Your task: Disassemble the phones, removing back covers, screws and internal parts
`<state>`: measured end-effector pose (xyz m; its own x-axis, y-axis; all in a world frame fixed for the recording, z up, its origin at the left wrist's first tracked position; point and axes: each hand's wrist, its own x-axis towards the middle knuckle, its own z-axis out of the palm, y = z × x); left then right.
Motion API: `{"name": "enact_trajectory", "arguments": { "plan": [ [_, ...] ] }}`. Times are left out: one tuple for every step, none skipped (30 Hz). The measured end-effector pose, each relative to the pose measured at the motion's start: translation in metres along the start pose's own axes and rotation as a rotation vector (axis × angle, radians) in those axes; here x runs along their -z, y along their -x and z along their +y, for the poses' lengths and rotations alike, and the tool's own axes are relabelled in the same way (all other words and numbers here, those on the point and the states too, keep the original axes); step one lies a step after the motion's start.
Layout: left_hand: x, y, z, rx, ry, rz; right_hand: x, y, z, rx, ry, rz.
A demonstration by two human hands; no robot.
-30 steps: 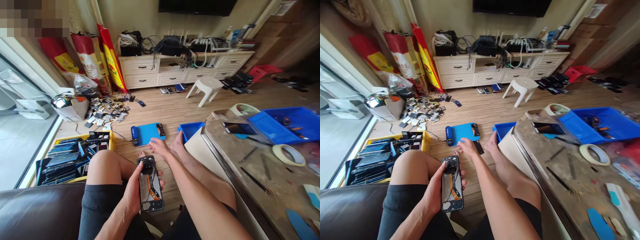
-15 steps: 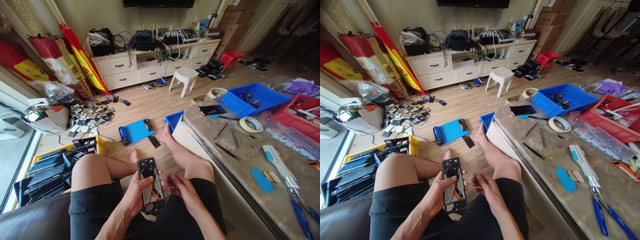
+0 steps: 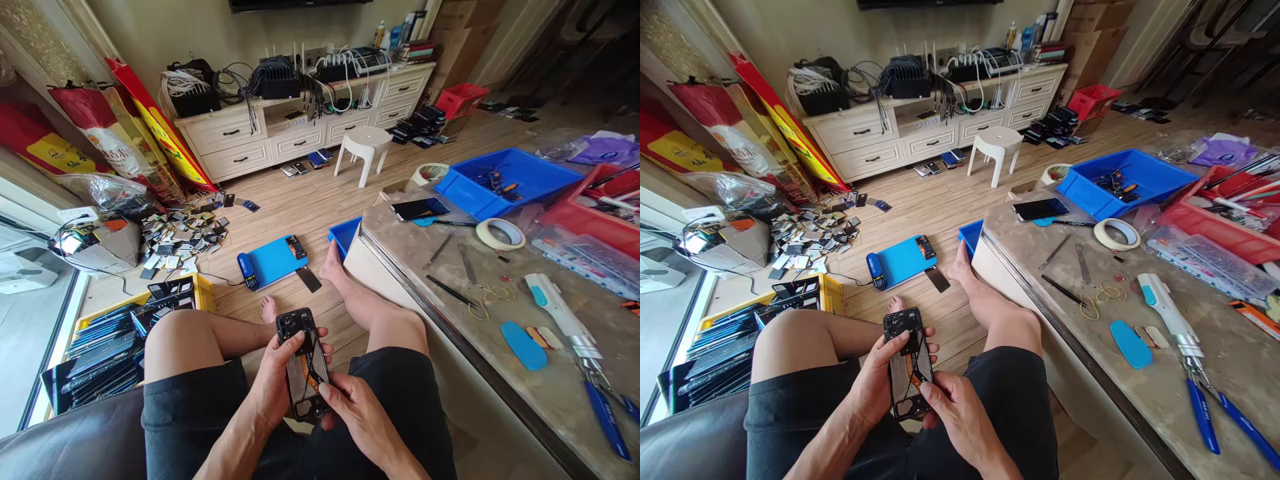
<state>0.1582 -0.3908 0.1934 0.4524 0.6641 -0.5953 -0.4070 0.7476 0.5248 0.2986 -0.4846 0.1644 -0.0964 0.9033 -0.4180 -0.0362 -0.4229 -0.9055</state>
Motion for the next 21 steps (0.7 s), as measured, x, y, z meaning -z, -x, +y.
{"name": "enact_trajectory", "arguments": {
  "plan": [
    [-0.001,0.0,0.0,-0.017,-0.029,0.004,0.001,0.001,-0.001,0.001,0.011,-0.003],
    [-0.002,0.001,-0.001,-0.036,-0.056,0.005,0.001,0.002,-0.001,0.001,0.019,-0.004],
    [-0.002,0.001,-0.001,-0.052,-0.075,0.002,0.001,0.003,-0.002,0.0,0.025,-0.004],
    [-0.002,0.001,-0.002,-0.059,-0.09,-0.007,0.002,0.004,-0.002,0.001,0.024,-0.003],
    [-0.002,0.001,-0.003,-0.057,-0.101,-0.021,0.001,0.005,-0.002,0.0,0.016,-0.003],
    [-0.002,0.001,-0.004,-0.049,-0.107,-0.033,0.001,0.006,-0.002,-0.001,0.002,-0.002],
    [-0.001,0.0,-0.004,-0.043,-0.107,-0.041,0.001,0.007,-0.001,-0.002,-0.012,-0.002],
    [-0.001,0.0,-0.004,-0.035,-0.104,-0.049,0.0,0.008,0.0,-0.004,-0.025,0.0],
    [-0.001,0.0,-0.003,-0.028,-0.097,-0.059,-0.001,0.008,0.001,-0.006,-0.036,0.003],
    [0.0,0.0,-0.002,-0.022,-0.086,-0.071,-0.002,0.008,0.002,-0.008,-0.043,0.009],
    [0.0,0.0,-0.001,-0.015,-0.071,-0.086,-0.003,0.009,0.003,-0.009,-0.049,0.016],
    [0.0,0.001,0.0,0.002,-0.048,-0.107,-0.003,0.009,0.004,-0.007,-0.057,0.024],
    [0.0,0.002,0.001,0.033,-0.017,-0.137,-0.004,0.009,0.004,-0.002,-0.069,0.033],
    [-0.001,0.003,0.002,0.072,0.024,-0.171,-0.004,0.01,0.004,0.006,-0.081,0.043],
    [-0.001,0.004,0.002,0.115,0.072,-0.207,-0.005,0.01,0.003,0.015,-0.094,0.054],
    [-0.002,0.005,0.001,0.163,0.116,-0.242,-0.005,0.01,0.003,0.025,-0.107,0.066],
    [-0.002,0.005,-0.002,0.2,0.148,-0.271,-0.006,0.01,0.003,0.035,-0.121,0.076],
    [-0.003,0.005,-0.005,0.22,0.163,-0.288,-0.006,0.009,0.002,0.042,-0.138,0.085],
    [-0.003,0.004,-0.009,0.226,0.166,-0.295,-0.006,0.009,0.002,0.04,-0.157,0.091],
    [-0.002,0.003,-0.013,0.231,0.164,-0.296,-0.006,0.008,0.003,0.03,-0.172,0.093],
    [-0.001,0.002,-0.017,0.232,0.162,-0.291,-0.006,0.007,0.004,0.01,-0.183,0.087]
  ]
}}
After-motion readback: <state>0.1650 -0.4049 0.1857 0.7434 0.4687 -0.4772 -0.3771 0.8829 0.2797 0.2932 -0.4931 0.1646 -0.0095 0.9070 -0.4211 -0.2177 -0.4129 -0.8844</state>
